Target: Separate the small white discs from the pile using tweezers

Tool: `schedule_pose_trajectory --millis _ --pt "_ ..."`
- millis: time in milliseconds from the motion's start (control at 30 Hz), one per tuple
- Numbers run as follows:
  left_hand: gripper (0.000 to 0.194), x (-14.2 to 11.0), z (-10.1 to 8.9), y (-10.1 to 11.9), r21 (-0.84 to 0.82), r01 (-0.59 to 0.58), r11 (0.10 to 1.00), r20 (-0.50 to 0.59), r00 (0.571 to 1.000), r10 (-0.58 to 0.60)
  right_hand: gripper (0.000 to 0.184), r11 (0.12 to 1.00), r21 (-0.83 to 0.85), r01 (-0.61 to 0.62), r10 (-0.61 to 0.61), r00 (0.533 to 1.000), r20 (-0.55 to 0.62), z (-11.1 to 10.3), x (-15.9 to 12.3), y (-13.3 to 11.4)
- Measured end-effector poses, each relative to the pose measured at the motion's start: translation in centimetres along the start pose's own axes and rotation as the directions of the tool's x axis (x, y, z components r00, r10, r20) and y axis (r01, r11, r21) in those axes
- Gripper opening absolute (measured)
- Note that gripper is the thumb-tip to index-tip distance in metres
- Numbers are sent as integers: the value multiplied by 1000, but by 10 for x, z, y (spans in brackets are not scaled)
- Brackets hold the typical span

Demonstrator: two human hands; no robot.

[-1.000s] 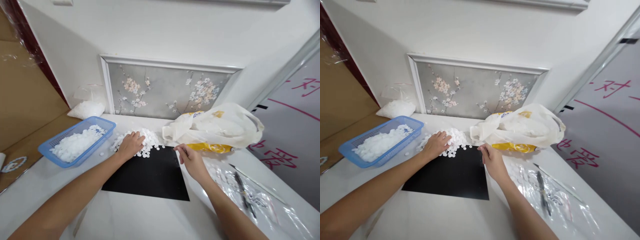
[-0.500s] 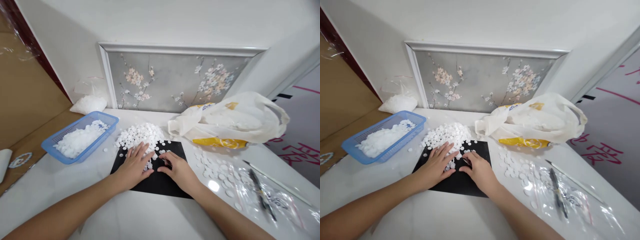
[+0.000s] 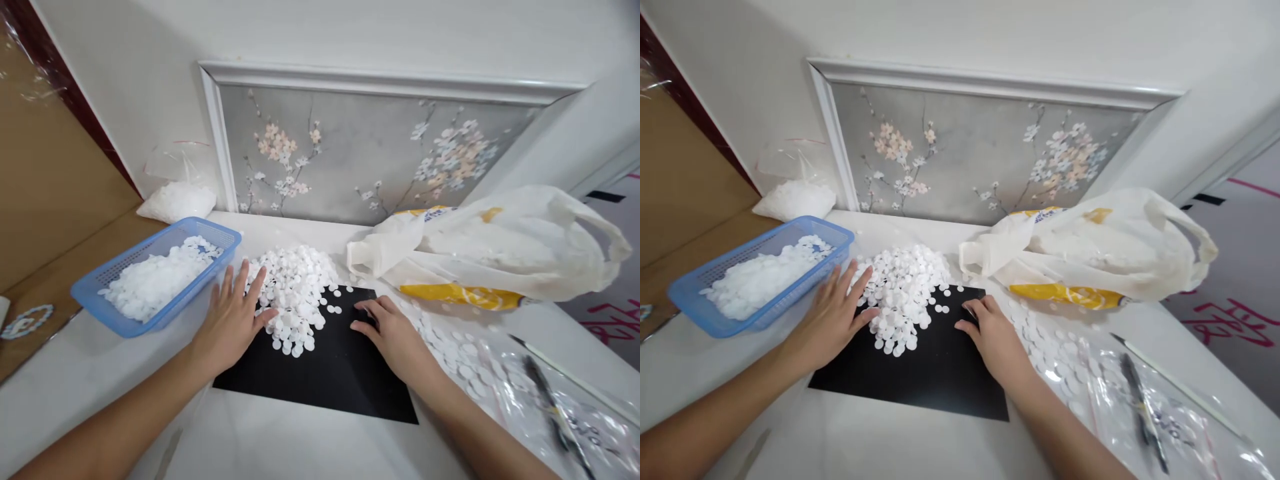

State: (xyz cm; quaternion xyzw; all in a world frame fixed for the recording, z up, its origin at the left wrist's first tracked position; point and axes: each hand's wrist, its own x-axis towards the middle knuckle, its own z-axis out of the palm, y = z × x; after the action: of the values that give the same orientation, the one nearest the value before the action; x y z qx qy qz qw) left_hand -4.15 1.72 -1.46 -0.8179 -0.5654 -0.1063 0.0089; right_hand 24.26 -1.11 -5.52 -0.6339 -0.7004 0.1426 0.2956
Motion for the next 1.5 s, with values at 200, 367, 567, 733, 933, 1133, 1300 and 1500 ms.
schedule_pose_trajectory --millis 200,367,567,733,933,1133,1300,1500 --pt "71 -6 24 5 -23 -103 994 104 989 105 22 990 85 113 -122 987 103 11 -4 -29" --pt "71 -8 26 19 -76 -266 961 45 962 270 18 962 179 207 -235 960 153 14 -10 -44" --pt "68 -11 15 27 -98 -490 866 101 861 498 21 946 161 283 -316 918 242 10 -16 -45" --pt "70 -13 15 16 -77 -439 895 120 887 446 9 951 251 181 -247 932 265 2 -15 -42" --pt "77 -8 12 16 -93 -465 880 83 878 472 8 974 226 -8 -56 960 275 -6 -11 -35" --pt "73 -10 6 23 -190 -562 805 180 786 591 8 974 228 2 -77 943 324 -9 -14 -32" --pt "87 -7 7 18 -211 -511 833 155 824 545 12 969 237 -71 -18 936 352 -15 -16 -35" --pt "65 -3 6 24 -154 -558 815 42 821 570 10 949 298 -100 -31 914 405 -12 -20 -42"
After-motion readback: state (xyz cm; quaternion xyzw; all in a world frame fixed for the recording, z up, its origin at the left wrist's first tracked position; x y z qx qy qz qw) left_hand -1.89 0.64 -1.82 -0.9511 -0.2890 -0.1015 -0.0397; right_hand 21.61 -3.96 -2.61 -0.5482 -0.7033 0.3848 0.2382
